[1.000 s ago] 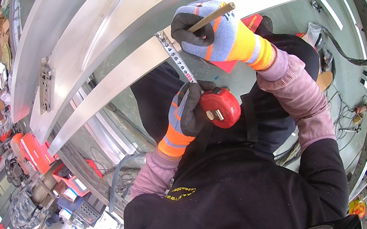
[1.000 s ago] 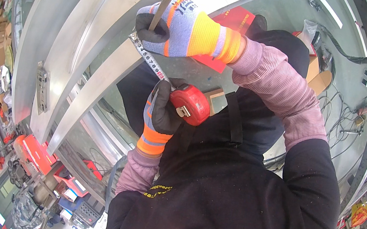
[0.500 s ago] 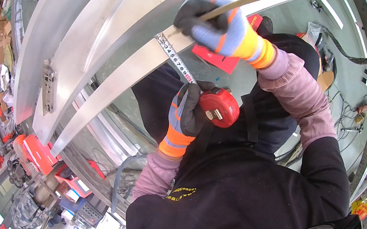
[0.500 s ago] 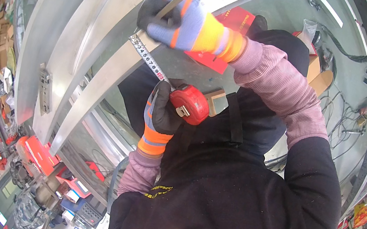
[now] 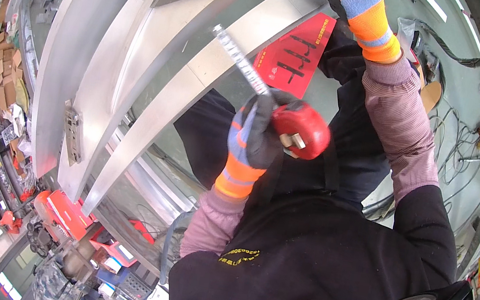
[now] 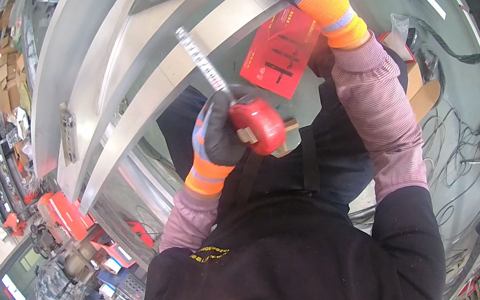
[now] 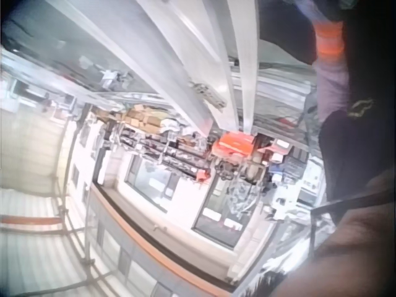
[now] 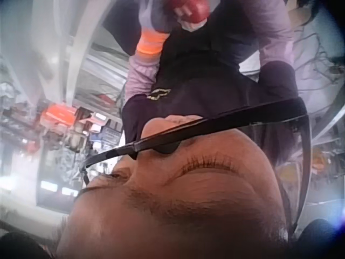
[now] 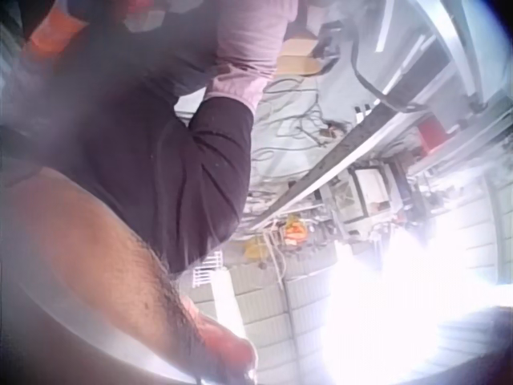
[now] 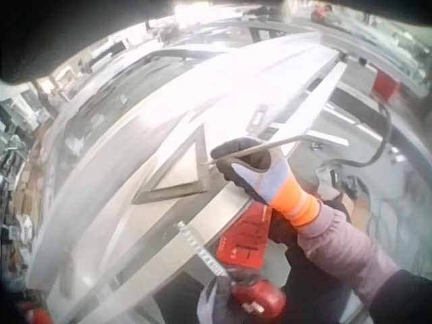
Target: The person measures a long metal profile using a tape measure and marks it with a pencil. They then use a set square to draw a perpendicular line and place a metal bracket on the profile to mark additional points.
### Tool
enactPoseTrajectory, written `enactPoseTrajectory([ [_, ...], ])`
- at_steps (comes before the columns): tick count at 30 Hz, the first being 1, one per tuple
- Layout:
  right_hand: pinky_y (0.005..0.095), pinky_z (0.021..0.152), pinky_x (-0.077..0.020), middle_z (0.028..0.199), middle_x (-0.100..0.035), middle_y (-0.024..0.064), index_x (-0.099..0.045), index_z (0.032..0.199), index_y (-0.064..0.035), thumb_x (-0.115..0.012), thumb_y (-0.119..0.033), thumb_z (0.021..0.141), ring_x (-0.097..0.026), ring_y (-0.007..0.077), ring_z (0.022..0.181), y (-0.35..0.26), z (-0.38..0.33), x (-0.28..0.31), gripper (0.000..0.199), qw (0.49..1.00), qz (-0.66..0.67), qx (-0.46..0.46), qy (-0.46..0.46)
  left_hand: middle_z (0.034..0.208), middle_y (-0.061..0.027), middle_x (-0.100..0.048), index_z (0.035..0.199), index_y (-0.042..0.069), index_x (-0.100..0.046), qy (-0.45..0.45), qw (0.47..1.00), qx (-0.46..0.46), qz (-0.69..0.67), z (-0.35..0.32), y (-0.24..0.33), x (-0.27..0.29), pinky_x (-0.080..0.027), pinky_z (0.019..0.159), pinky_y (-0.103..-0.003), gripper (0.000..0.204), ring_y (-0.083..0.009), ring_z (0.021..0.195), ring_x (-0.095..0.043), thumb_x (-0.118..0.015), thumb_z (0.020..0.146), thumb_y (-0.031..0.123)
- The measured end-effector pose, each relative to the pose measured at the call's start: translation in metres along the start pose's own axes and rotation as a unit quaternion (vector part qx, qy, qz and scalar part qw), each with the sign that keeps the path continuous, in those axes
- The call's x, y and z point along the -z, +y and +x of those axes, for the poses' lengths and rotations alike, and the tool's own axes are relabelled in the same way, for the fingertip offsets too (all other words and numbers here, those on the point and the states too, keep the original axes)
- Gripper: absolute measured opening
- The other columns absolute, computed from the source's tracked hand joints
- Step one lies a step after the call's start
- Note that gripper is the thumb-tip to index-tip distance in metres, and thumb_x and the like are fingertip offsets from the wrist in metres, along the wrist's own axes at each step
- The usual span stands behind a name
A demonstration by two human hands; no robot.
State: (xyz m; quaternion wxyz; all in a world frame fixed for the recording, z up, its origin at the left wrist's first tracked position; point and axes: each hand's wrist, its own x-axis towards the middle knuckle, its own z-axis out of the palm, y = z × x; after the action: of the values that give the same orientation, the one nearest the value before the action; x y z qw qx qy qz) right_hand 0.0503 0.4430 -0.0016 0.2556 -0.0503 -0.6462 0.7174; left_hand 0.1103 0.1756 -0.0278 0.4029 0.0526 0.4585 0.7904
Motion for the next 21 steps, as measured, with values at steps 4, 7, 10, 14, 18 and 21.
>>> enactPoseTrajectory([
  [4, 0.0231, 0.068, -0.0499, 0.088, -0.071, 0.0045, -0.071, 0.110, -0.0004, -0.068, -0.012, 0.093, -0.062, 0.0076, 0.076, -0.001, 0.001, 0.000, 0.021, 0.999, -0.037, 0.026, 0.009, 0.119, -0.0194, -0.063, 0.139, 0.003, -0.049, -0.039, 0.990, -0.073, 0.117, 0.029, -0.014, -0.018, -0.056, 0.086, -0.040, 0.041, -0.0292, 0.103, -0.065, -0.057, 0.099, 0.007],
  [7, 0.0287, 0.054, -0.0478, 0.068, -0.066, -0.0002, -0.073, 0.100, -0.0021, -0.066, -0.016, 0.094, -0.059, 0.0100, 0.060, -0.019, -0.003, -0.002, 0.017, 0.988, -0.146, -0.032, -0.035, 0.120, -0.0191, -0.062, 0.139, 0.003, -0.048, -0.054, 0.945, -0.176, 0.271, 0.034, -0.018, -0.020, -0.055, 0.090, -0.041, 0.041, -0.0301, 0.105, -0.064, -0.057, 0.100, 0.009],
  [10, 0.0276, 0.057, -0.0482, 0.072, -0.066, 0.0017, -0.071, 0.109, -0.0002, -0.065, -0.022, 0.095, -0.059, 0.0108, 0.062, -0.014, -0.004, 0.011, 0.027, 0.969, -0.229, 0.004, -0.093, 0.121, -0.0179, -0.061, 0.135, -0.003, -0.048, 0.032, 0.991, 0.085, -0.096, 0.040, -0.023, -0.026, -0.054, 0.094, -0.041, 0.040, -0.0298, 0.108, -0.062, -0.058, 0.101, 0.014],
  [14, 0.0282, 0.062, -0.0529, 0.075, -0.068, 0.0058, -0.070, 0.101, -0.0011, -0.074, -0.018, 0.087, -0.062, 0.0087, 0.068, 0.011, -0.011, 0.013, 0.023, 0.982, -0.155, 0.099, -0.051, 0.122, -0.0152, -0.060, 0.129, -0.004, -0.051, -0.026, 0.999, 0.030, 0.001, 0.043, -0.024, -0.031, -0.053, 0.095, -0.041, 0.038, -0.0251, 0.110, -0.061, -0.051, 0.105, 0.026],
  [18, 0.0303, 0.062, -0.0517, 0.073, -0.066, 0.0097, -0.068, 0.095, -0.0039, -0.075, -0.020, 0.083, -0.058, 0.0178, 0.060, 0.009, -0.023, 0.005, 0.021, 0.970, -0.211, 0.098, -0.067, 0.123, -0.0140, -0.059, 0.128, 0.000, -0.053, -0.063, 0.993, -0.021, 0.095, 0.045, -0.032, -0.037, -0.053, 0.094, -0.040, 0.041, -0.0216, 0.111, -0.060, -0.040, 0.108, 0.034],
  [21, 0.0278, 0.066, -0.0528, 0.081, -0.068, 0.0081, -0.067, 0.099, -0.0029, -0.073, -0.011, 0.086, -0.060, 0.0159, 0.068, 0.003, -0.024, 0.007, 0.015, 0.965, -0.228, 0.075, -0.108, 0.122, -0.0146, -0.060, 0.127, -0.001, -0.053, -0.039, 0.994, 0.071, -0.068, 0.047, -0.026, -0.047, -0.052, 0.096, -0.039, 0.042, -0.0227, 0.111, -0.061, -0.042, 0.108, 0.034],
])
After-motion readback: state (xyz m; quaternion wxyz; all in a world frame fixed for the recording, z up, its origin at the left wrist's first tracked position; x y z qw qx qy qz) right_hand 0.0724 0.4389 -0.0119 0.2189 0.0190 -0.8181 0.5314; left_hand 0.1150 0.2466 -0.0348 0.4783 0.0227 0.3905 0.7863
